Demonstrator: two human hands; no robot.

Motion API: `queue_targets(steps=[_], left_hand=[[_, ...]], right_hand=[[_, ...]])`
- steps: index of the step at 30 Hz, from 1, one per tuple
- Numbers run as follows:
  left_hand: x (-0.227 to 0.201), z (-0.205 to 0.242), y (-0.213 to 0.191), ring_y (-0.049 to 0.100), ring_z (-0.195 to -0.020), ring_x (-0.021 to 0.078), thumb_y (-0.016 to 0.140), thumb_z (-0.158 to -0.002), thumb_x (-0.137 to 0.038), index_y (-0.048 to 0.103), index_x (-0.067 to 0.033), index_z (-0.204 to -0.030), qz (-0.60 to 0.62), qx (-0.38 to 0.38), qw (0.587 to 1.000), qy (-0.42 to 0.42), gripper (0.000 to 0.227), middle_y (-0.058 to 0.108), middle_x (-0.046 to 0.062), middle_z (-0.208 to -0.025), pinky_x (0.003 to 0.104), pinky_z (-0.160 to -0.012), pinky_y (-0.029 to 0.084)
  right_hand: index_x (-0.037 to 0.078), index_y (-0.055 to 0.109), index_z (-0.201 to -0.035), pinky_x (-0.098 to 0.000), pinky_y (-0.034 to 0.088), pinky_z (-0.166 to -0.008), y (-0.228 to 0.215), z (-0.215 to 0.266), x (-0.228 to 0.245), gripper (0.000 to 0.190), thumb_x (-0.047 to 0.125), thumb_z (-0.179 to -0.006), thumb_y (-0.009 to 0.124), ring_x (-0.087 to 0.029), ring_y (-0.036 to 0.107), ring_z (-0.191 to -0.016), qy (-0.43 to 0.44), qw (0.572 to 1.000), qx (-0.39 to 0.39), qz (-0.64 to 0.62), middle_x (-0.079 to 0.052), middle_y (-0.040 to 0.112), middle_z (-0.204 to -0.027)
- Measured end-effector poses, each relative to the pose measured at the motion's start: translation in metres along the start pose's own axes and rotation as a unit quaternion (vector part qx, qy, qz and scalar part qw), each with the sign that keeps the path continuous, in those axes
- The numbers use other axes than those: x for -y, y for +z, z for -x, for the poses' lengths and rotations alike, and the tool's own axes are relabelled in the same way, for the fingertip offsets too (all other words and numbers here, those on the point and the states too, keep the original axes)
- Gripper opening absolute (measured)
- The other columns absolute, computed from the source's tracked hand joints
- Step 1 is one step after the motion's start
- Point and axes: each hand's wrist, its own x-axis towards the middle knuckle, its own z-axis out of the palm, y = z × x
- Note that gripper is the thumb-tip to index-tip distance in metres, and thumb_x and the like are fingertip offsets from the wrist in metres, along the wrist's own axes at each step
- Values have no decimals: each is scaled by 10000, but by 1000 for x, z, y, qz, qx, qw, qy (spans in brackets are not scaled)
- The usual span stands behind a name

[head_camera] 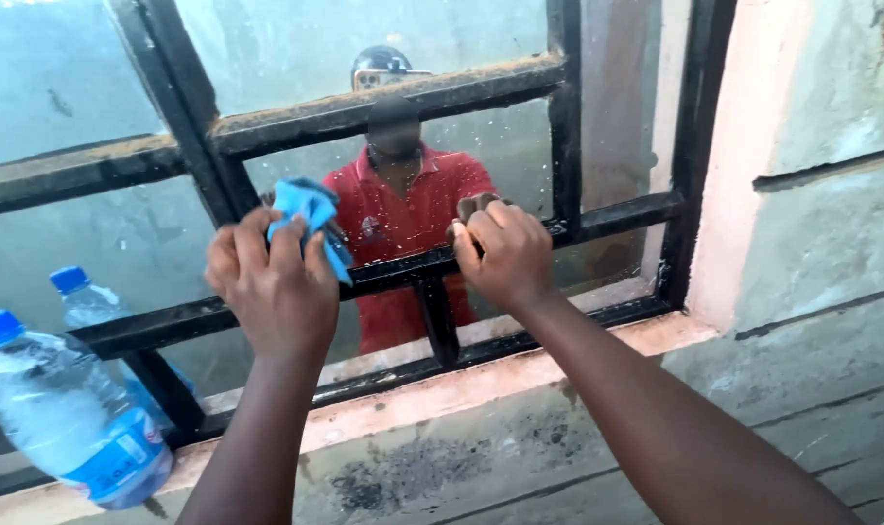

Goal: Cleaning a glass window pane with a blue cloth and water.

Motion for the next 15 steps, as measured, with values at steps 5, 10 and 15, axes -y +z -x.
queue_targets(steps=[5, 10, 15], left_hand=[[28, 27, 34, 637, -1063, 347, 769, -938, -54, 697, -7, -1070, 104, 73, 992, -9, 156, 652, 159, -1183, 448, -911, 525], [43, -14, 38, 636, -1072, 324, 751, -984, -30, 675, -17, -1080, 73, 52, 996, -9, 123, 645, 156, -1164, 453, -921, 523], [34, -6, 33, 637, -1014, 329, 758, -952, -52, 700, 3, -1212, 65, 74, 995, -27, 273, 628, 180, -1145, 452, -869, 525]], right_hand=[[101, 607, -778, -428, 469, -615, 1, 2, -5, 228, 202, -955, 710, -263, 590, -704, 9, 1000, 22, -4, -65, 548, -762], [100, 613, -785, -425, 465, -610, 2, 2, -6, 221, 205, -954, 707, -258, 587, -702, 15, 1000, 26, -2, -65, 545, -760], [101, 603, -769, -432, 456, -612, 2, 3, -4, 234, 205, -947, 714, -262, 585, -707, 18, 1000, 21, 4, -63, 543, -755]])
